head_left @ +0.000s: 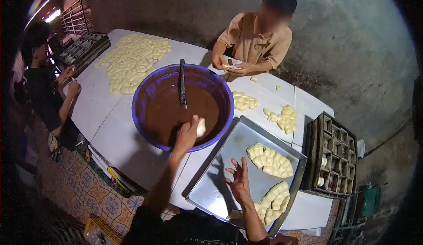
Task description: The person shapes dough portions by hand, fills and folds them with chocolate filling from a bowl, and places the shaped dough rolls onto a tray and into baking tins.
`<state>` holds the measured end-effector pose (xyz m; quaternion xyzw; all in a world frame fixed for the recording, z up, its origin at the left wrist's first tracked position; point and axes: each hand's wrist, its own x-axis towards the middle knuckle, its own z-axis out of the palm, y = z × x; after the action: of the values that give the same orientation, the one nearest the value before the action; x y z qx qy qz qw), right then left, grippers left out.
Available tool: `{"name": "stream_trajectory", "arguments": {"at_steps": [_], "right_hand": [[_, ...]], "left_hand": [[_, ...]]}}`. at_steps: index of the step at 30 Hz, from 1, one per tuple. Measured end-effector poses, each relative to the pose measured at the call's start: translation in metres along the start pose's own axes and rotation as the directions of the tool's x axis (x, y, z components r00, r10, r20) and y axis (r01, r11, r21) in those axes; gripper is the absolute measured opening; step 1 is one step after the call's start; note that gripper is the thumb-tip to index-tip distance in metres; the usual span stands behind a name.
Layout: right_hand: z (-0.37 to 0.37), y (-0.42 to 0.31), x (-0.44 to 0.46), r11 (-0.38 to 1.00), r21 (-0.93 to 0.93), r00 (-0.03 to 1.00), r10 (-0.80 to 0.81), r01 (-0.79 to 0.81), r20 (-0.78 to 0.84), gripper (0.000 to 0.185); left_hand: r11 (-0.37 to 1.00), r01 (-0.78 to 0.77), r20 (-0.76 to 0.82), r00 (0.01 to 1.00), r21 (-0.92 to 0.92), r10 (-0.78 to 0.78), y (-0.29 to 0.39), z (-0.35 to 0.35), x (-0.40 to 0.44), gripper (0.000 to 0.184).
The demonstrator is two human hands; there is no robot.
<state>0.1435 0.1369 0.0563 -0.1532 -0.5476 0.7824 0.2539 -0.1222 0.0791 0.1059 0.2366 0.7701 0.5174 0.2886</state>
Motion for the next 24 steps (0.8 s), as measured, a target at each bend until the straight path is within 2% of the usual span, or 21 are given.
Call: {"name": "stream_trajectory", "arguments": {"at_steps": [1, 3, 4, 5, 7, 8, 9, 10, 11, 12, 13, 14, 16, 17, 18, 19, 20, 21, 22, 23, 24], "right_hand": [[-0.005, 0.012, 0.000, 1.000, 0.010, 1.000, -0.012, 0.012, -0.024, 0.115], [-0.011, 0.023, -0.001, 0.999, -0.043, 1.000, 0.019, -0.019, -0.012, 0.108], [-0.011, 0.027, -0.003, 0.997, -0.054, 0.999, 0.049, -0.049, -0.017, 0.107], [-0.013, 0.031, -0.003, 1.000, -0.026, 1.000, 0.008, -0.008, 0.002, 0.101], [-0.013, 0.036, -0.004, 1.000, 0.015, 0.999, 0.015, -0.015, -0.037, 0.095], [-0.010, 0.038, -0.004, 0.999, 0.049, 0.997, 0.025, -0.022, -0.068, 0.088], [-0.008, 0.038, -0.003, 0.998, 0.053, 0.996, 0.025, -0.020, -0.087, 0.088], [-0.007, 0.037, 0.000, 0.962, 0.257, 0.989, 0.117, -0.090, -0.092, 0.079], [-0.005, 0.038, 0.003, 0.881, 0.450, 0.976, 0.202, -0.146, -0.079, 0.070], [-0.004, 0.040, 0.003, 0.760, 0.623, 0.961, 0.273, -0.184, -0.050, 0.061], [-0.008, 0.055, 0.002, 0.699, 0.699, 0.951, 0.295, -0.151, -0.090, 0.044], [-0.022, 0.061, -0.001, 0.777, 0.571, 0.905, 0.404, -0.265, -0.131, 0.028], [-0.003, 0.037, 0.000, 0.877, 0.452, 0.844, 0.361, -0.164, -0.396, 0.025], [0.001, 0.031, -0.003, 0.985, 0.137, 0.865, 0.162, -0.109, -0.475, 0.027], [0.004, 0.024, -0.005, 0.980, -0.194, 0.875, -0.051, -0.050, -0.482, 0.031], [0.014, 0.007, -0.011, 0.890, -0.456, 0.904, -0.208, 0.016, -0.374, 0.041], [0.014, 0.005, -0.014, 0.661, -0.741, 0.900, -0.385, 0.115, -0.204, 0.044], [0.013, 0.000, -0.019, 0.526, -0.833, 0.902, -0.424, 0.170, -0.084, 0.041], [0.011, -0.005, -0.021, 0.374, -0.898, 0.893, -0.448, 0.231, 0.043, 0.039], [0.006, -0.008, -0.022, 0.451, -0.852, 0.894, -0.446, 0.266, 0.042, 0.037], [0.002, -0.011, -0.024, 0.525, -0.798, 0.896, -0.443, 0.296, 0.041, 0.035]], "left_hand": [[0.938, -0.156, -0.124, 0.971, 0.309, 0.202, -0.001, 0.004, 0.009, 0.079], [0.868, -0.080, 0.200, 0.980, 0.489, -0.022, -0.017, -0.006, 0.029, 0.082], [0.844, -0.074, 0.377, 0.913, 0.531, -0.157, -0.030, -0.010, 0.042, 0.082], [0.842, -0.079, 0.380, 0.912, 0.534, -0.155, -0.028, -0.010, 0.040, 0.082], [0.818, -0.033, 0.187, 0.978, 0.575, -0.092, -0.030, -0.008, 0.024, 0.088], [0.812, -0.041, 0.203, 0.975, 0.582, -0.096, -0.017, -0.004, 0.004, 0.088], [0.947, 0.049, 0.130, 0.987, 0.316, -0.095, 0.004, 0.005, -0.025, 0.093], [0.993, 0.121, 0.060, 0.991, 0.013, -0.122, 0.013, 0.015, -0.046, 0.098], [0.947, 0.175, 0.304, 0.949, -0.269, -0.089, 0.008, 0.028, -0.059, 0.100], [0.814, 0.288, 0.513, 0.858, -0.505, 0.014, 0.000, 0.039, -0.072, 0.102], [0.689, 0.461, 0.636, 0.772, -0.560, 0.001, -0.004, 0.049, -0.080, 0.101], [0.670, 0.410, 0.536, 0.844, -0.619, -0.020, -0.005, 0.061, -0.094, 0.093], [0.663, 0.358, 0.381, 0.917, -0.658, -0.117, -0.010, 0.078, -0.109, 0.085], [0.683, 0.331, 0.355, 0.928, -0.651, -0.111, -0.007, 0.079, -0.118, 0.069], [0.678, 0.360, 0.351, 0.923, -0.641, -0.158, -0.010, 0.083, -0.124, 0.055], [0.687, 0.344, 0.341, 0.929, -0.640, -0.147, -0.012, 0.086, -0.128, 0.048], [0.695, 0.335, 0.334, 0.932, -0.636, -0.143, -0.015, 0.088, -0.135, 0.044], [0.697, 0.343, 0.342, 0.928, -0.630, -0.148, -0.021, 0.088, -0.139, 0.044], [0.903, 0.078, 0.253, 0.967, -0.422, 0.035, -0.027, 0.088, -0.140, 0.042], [0.964, -0.213, 0.218, 0.945, -0.157, 0.244, -0.030, 0.087, -0.140, 0.040], [0.964, -0.213, 0.226, 0.943, -0.158, 0.246, -0.032, 0.088, -0.140, 0.040]]}}
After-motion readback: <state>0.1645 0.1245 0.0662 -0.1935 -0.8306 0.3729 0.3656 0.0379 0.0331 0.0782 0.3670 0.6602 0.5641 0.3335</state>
